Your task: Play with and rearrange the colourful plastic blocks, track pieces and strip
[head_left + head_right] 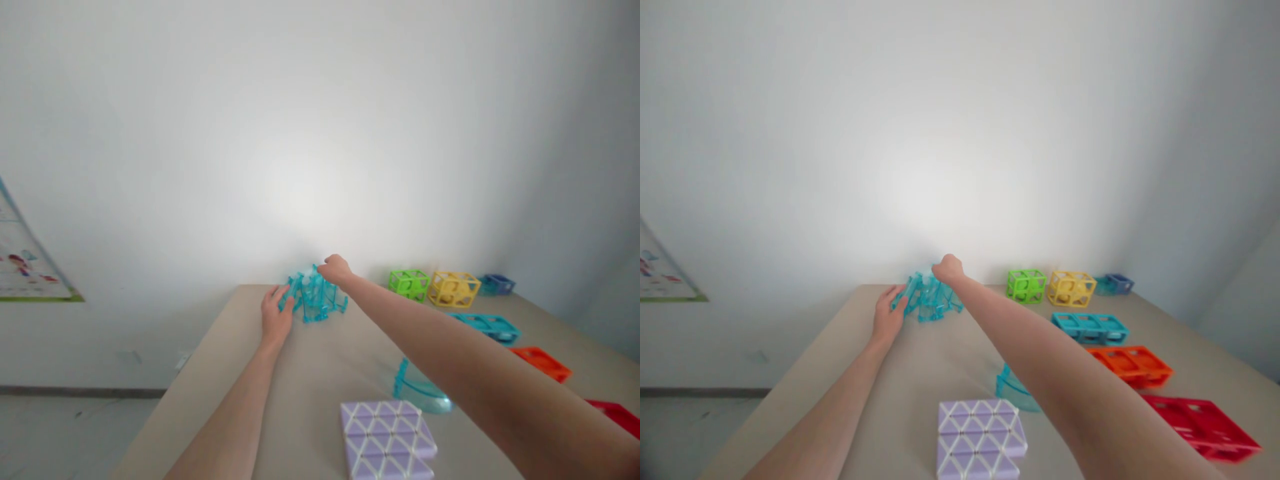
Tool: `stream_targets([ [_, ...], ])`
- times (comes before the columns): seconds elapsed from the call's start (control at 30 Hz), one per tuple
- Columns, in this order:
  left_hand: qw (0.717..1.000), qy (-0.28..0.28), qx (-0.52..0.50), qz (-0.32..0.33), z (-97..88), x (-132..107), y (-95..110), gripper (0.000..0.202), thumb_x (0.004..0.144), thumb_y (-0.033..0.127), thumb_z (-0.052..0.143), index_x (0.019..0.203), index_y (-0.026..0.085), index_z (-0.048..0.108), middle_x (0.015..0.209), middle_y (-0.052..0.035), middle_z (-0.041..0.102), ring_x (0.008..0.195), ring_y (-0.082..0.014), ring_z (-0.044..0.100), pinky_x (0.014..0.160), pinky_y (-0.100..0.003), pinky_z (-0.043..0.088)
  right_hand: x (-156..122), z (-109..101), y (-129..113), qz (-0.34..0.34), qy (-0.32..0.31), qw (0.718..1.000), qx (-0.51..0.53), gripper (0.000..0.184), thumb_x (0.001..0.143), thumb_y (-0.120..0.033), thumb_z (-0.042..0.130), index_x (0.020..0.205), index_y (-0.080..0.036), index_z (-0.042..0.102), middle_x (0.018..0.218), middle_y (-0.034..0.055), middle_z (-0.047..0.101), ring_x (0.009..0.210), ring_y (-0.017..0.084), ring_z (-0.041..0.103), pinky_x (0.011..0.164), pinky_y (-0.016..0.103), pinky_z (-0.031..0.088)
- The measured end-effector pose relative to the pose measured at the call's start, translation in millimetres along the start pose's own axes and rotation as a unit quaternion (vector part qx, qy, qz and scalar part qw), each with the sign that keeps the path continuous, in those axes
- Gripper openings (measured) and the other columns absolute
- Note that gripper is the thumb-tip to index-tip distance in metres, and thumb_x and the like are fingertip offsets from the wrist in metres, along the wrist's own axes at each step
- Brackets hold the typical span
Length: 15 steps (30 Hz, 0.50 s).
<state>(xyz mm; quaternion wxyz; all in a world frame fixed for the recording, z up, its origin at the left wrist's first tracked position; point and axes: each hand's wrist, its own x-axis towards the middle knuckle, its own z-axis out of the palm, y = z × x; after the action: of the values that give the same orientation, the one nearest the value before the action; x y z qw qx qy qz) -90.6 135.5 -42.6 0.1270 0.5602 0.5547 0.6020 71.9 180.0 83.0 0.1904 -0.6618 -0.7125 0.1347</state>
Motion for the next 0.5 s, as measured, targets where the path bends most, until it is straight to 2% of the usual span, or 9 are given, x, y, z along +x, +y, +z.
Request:
stream_targets([
  [0.1,1.0,-0.007,-0.007,0.002,1.6,-1,-3,0.028,0.081,0.027,0.062,0.107,0.021,0.072,0.131,-0.0106,0.057,0.128,-0.0264,0.048,0.111,-0.042,0.032,-26,-21,11,-0.037,-0.038,0.994,-0.092,0.028,0.087,-0.018,0.058,0.113,-0.012,0.065,0.117,0.0147,0.066,0.111,0.025,0.061,0.088,0.032,0.049],
  [0.2,1.0,0.001,-0.011,-0.005,2.3,-1,-4,0.029,0.081,0.028,0.062,0.107,0.02,0.072,0.131,-0.0112,0.056,0.127,-0.0275,0.049,0.111,-0.042,0.032,-67,-48,34,-0.059,-0.128,0.972,-0.187,0.029,0.068,-0.006,0.065,0.095,-0.011,0.074,0.101,0.016,0.072,0.102,0.029,0.065,0.082,0.032,0.049],
  [0.3,1.0,0.016,-0.009,-0.015,1.7,0,-5,0.028,0.081,0.027,0.06,0.105,0.019,0.072,0.13,-0.0124,0.056,0.126,-0.0289,0.049,0.111,-0.045,0.032,-114,-70,66,-0.039,-0.236,0.933,-0.269,0.024,0.047,0.003,0.069,0.067,-0.011,0.074,0.066,0.01,0.072,0.074,0.031,0.07,0.069,0.035,0.051],
  [0.33,1.0,0.02,-0.009,-0.017,1.4,0,-5,0.028,0.081,0.027,0.059,0.104,0.019,0.072,0.129,-0.0126,0.057,0.126,-0.0292,0.049,0.111,-0.045,0.032,-129,-74,78,-0.023,-0.273,0.914,-0.3,0.026,0.039,0.004,0.071,0.059,-0.012,0.071,0.059,0.0074,0.069,0.068,0.03,0.069,0.066,0.035,0.05],
  [0.37,1.0,0.024,-0.008,-0.017,1.0,1,-5,0.028,0.081,0.027,0.059,0.104,0.019,0.072,0.128,-0.0129,0.057,0.125,-0.0293,0.049,0.111,-0.045,0.032,-141,-76,89,-0.013,-0.324,0.882,-0.342,0.028,0.036,0.002,0.075,0.059,-0.014,0.071,0.059,0.005,0.068,0.067,0.028,0.068,0.065,0.033,0.049],
  [0.43,0.999,0.031,-0.008,-0.014,0.4,1,-5,0.028,0.081,0.028,0.058,0.104,0.019,0.072,0.126,-0.0129,0.058,0.124,-0.0291,0.05,0.111,-0.045,0.032,-161,-74,109,-0.04,-0.339,0.883,-0.323,0.031,0.035,-0.005,0.078,0.062,-0.016,0.071,0.064,0.0033,0.068,0.071,0.026,0.068,0.065,0.03,0.047],
  [0.5,0.999,0.034,-0.008,-0.004,-0.2,1,-5,0.028,0.081,0.028,0.057,0.103,0.019,0.072,0.123,-0.0127,0.058,0.122,-0.029,0.051,0.11,-0.045,0.033,-170,-67,121,-0.064,-0.312,0.906,-0.279,0.028,0.039,-0.01,0.077,0.065,-0.017,0.071,0.069,0.0042,0.068,0.073,0.024,0.067,0.063,0.028,0.045],
])
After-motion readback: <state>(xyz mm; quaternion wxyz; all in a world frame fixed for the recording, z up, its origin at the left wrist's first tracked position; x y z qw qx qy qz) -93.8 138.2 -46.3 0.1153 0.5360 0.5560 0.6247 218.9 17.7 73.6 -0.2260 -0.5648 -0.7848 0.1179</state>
